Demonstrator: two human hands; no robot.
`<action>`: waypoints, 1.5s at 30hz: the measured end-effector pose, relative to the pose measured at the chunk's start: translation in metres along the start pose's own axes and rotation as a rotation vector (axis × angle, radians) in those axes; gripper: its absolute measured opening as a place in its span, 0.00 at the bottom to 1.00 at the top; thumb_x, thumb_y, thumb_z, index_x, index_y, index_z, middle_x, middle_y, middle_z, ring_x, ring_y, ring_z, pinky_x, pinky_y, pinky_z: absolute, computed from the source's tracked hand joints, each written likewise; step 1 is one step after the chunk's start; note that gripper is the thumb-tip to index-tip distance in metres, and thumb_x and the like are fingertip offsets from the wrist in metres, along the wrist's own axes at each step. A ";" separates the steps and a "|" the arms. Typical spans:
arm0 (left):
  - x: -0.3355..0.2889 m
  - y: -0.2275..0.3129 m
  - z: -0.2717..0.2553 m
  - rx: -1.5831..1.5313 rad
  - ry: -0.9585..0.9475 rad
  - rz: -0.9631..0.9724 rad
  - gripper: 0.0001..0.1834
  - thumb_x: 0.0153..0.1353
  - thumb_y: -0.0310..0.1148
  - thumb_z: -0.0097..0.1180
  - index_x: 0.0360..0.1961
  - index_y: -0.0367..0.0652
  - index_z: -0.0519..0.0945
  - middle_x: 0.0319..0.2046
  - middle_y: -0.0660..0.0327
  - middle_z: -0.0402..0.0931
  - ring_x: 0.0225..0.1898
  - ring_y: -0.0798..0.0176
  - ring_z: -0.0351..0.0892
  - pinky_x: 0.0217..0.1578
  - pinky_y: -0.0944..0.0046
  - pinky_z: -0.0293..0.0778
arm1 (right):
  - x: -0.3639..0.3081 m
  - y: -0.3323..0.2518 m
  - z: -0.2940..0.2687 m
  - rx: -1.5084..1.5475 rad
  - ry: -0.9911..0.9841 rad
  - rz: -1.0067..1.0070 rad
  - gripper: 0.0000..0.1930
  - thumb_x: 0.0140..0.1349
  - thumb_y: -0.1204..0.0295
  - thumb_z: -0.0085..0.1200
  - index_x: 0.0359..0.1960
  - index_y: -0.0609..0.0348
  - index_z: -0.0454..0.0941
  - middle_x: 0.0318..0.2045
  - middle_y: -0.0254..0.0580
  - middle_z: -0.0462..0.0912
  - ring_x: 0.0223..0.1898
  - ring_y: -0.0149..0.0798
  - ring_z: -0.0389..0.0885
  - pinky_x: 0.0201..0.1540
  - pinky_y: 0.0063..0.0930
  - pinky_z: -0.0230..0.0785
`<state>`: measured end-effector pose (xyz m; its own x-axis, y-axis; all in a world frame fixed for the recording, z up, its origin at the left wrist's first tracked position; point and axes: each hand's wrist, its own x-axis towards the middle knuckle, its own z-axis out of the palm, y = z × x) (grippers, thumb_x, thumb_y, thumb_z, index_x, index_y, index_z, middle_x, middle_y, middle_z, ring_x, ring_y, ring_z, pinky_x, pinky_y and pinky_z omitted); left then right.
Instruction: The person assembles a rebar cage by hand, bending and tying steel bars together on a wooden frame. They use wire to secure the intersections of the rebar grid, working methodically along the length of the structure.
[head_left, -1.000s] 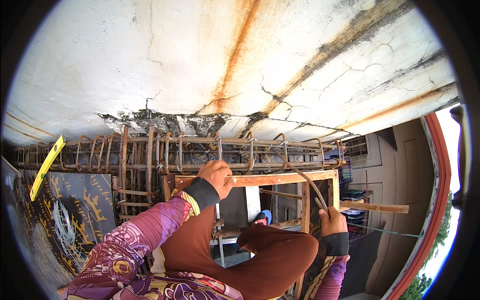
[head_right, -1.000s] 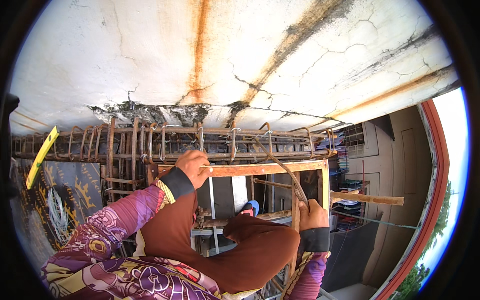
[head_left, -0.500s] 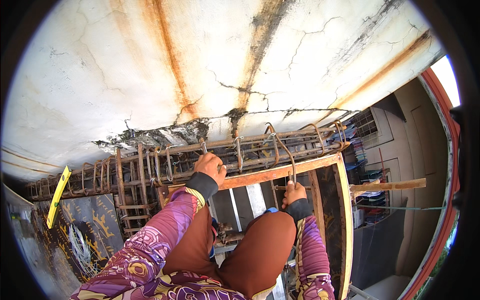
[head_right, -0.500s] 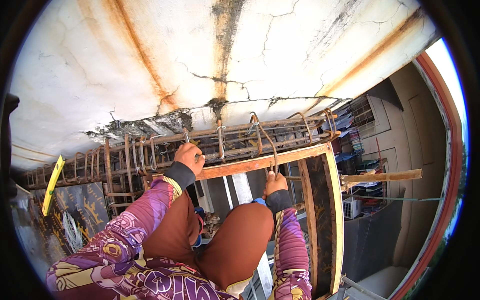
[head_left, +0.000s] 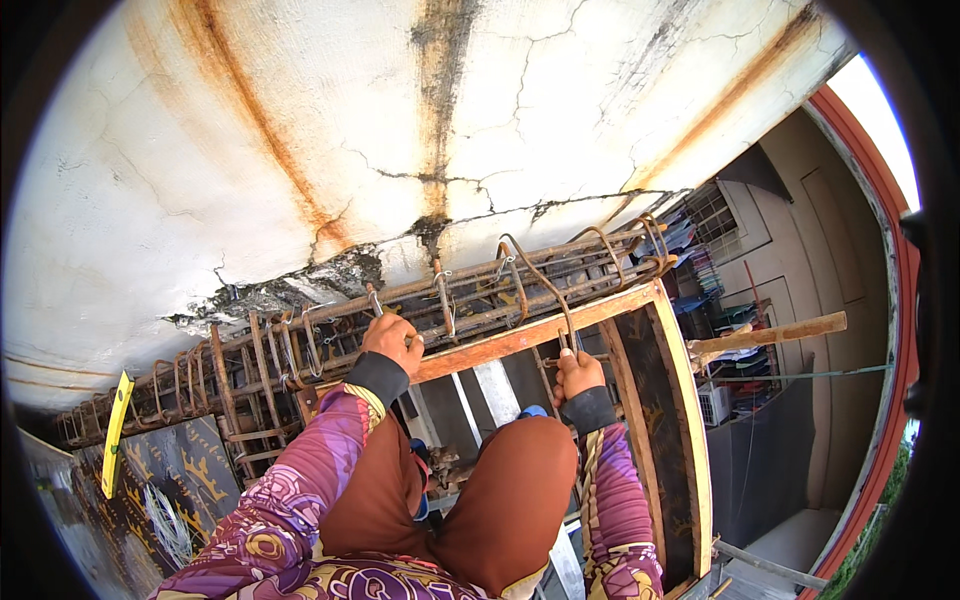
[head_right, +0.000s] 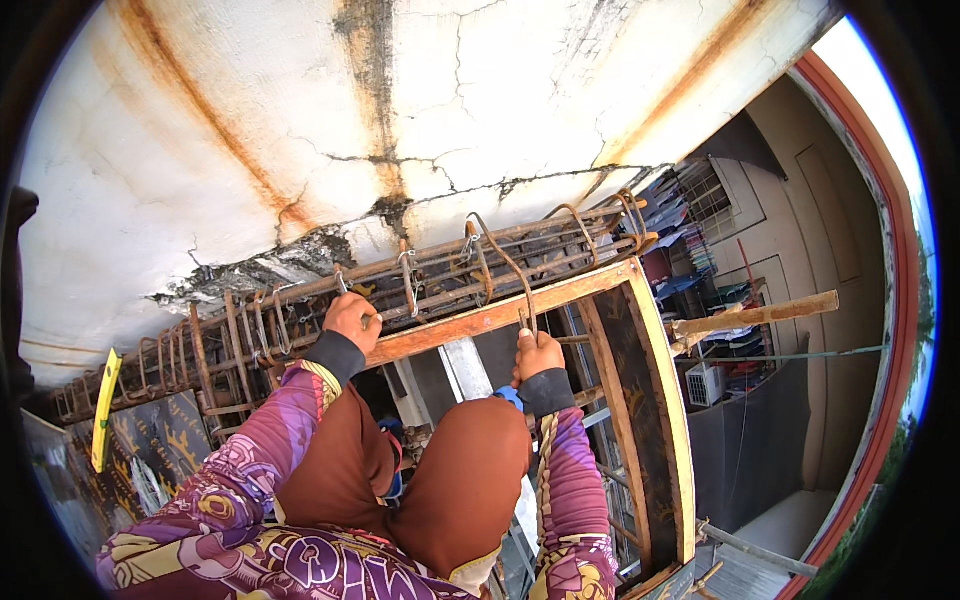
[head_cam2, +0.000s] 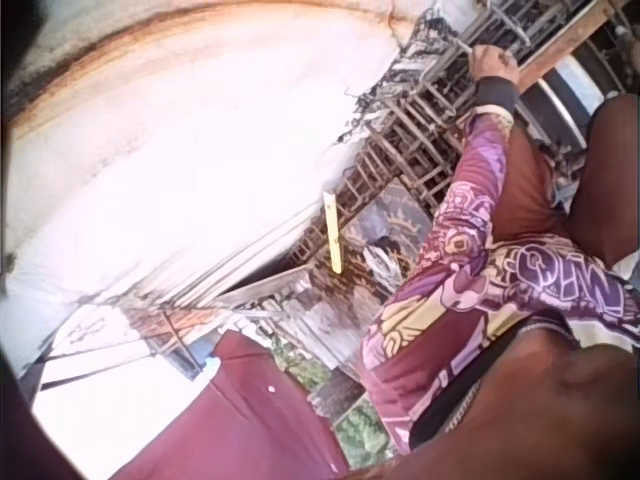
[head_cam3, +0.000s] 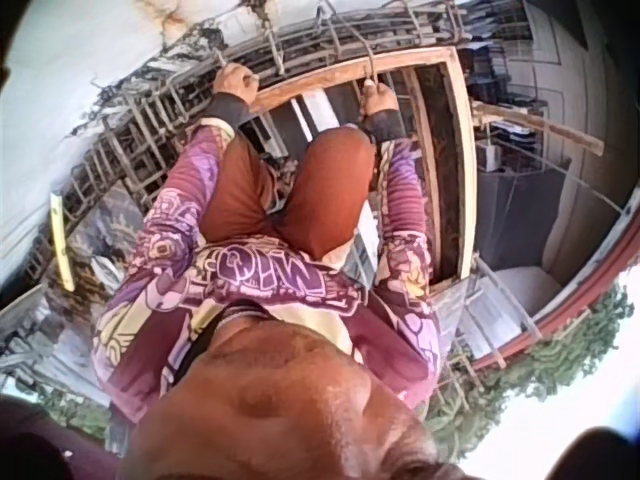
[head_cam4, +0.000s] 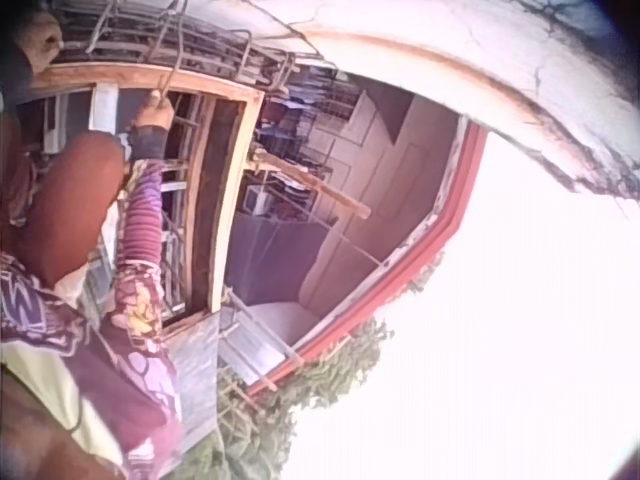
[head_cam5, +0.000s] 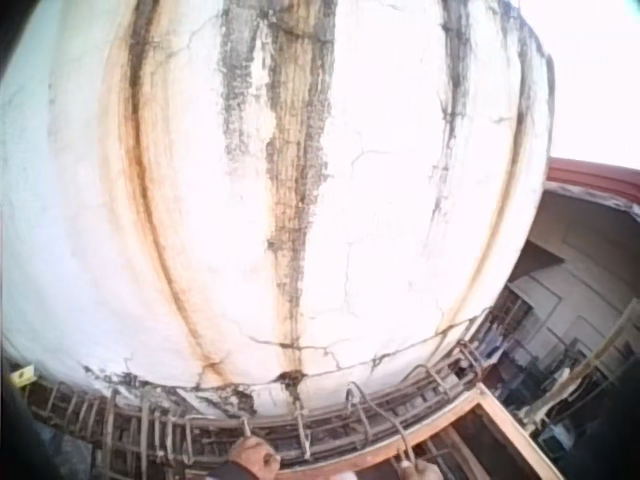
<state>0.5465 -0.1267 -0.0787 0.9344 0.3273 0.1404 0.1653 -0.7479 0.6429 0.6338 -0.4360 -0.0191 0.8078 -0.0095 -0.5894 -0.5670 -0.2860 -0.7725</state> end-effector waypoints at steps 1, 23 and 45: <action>-0.001 0.000 -0.002 0.003 -0.003 -0.012 0.07 0.52 0.33 0.63 0.28 0.42 0.82 0.38 0.55 0.77 0.45 0.47 0.74 0.49 0.49 0.71 | -0.003 0.000 -0.004 0.052 0.026 -0.012 0.15 0.72 0.62 0.47 0.29 0.58 0.68 0.16 0.33 0.66 0.10 0.31 0.65 0.11 0.32 0.62; 0.003 -0.006 0.001 -0.020 -0.126 -0.027 0.09 0.54 0.35 0.62 0.27 0.40 0.79 0.35 0.50 0.75 0.41 0.44 0.77 0.45 0.49 0.74 | -0.141 -0.117 0.018 0.794 0.319 -0.876 0.14 0.73 0.62 0.49 0.33 0.59 0.68 0.18 0.32 0.67 0.14 0.28 0.67 0.19 0.26 0.67; 0.004 -0.012 0.000 0.133 -0.285 -0.061 0.14 0.54 0.41 0.62 0.28 0.40 0.80 0.37 0.48 0.78 0.45 0.42 0.75 0.50 0.47 0.71 | -0.074 -0.058 -0.079 0.331 0.578 -0.385 0.16 0.70 0.62 0.51 0.30 0.62 0.70 0.14 0.34 0.69 0.09 0.27 0.66 0.09 0.24 0.59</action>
<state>0.5482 -0.1163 -0.0861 0.9693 0.2123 -0.1242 0.2456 -0.8073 0.5366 0.6200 -0.4947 0.0881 0.8624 -0.4924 -0.1174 -0.1734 -0.0696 -0.9824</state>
